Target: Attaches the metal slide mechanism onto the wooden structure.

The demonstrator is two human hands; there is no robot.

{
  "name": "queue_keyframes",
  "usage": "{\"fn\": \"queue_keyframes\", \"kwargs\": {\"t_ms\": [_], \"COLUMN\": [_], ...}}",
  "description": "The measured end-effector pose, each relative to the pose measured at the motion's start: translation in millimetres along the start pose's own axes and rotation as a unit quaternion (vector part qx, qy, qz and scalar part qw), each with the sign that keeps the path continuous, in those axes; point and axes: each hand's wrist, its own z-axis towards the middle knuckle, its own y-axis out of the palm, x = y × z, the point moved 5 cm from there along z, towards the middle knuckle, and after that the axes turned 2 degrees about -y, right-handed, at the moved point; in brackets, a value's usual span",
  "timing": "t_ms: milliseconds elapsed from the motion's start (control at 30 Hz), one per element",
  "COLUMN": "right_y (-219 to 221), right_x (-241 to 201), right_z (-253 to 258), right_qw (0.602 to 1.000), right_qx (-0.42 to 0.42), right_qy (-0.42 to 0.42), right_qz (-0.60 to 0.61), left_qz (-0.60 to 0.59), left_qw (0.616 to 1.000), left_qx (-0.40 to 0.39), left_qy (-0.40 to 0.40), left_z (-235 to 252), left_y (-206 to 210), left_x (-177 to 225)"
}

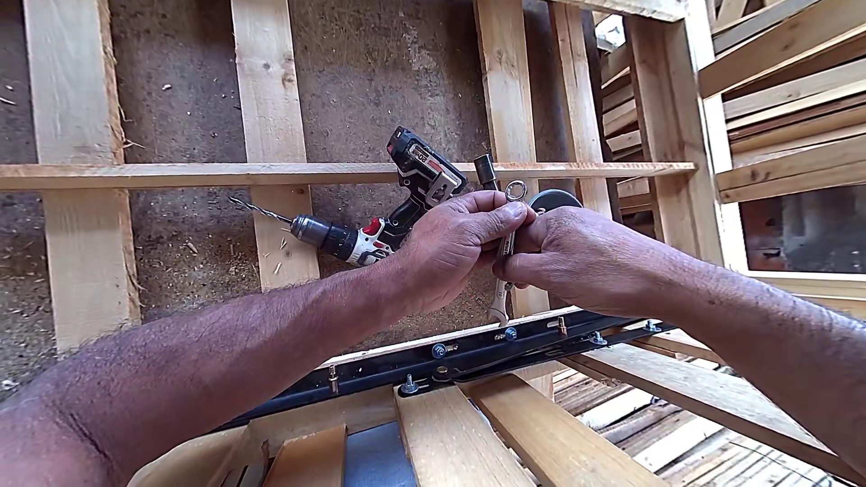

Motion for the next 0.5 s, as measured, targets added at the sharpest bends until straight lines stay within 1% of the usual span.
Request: {"fn": "queue_keyframes", "kwargs": {"t_ms": [133,200,267,500], "right_y": [0,0,0,2], "right_x": [0,-1,-1,-1], "right_z": [0,0,0,0], "right_qw": [1.0,1.0,1.0,0.999], "right_qx": [0.002,0.0,-0.001,-0.008], "right_qy": [-0.006,-0.006,-0.006,-0.013], "right_qz": [-0.009,-0.01,-0.01,-0.028], "left_qz": [0.005,0.064,0.095,0.103], "left_qw": [1.0,0.998,0.995,0.993], "left_qx": [-0.002,0.013,0.022,0.038], "left_qy": [0.0,-0.016,-0.027,-0.039], "left_z": [-3,-19,-28,-31], "left_y": [1,9,14,15], "left_x": [1,12,18,19]}}
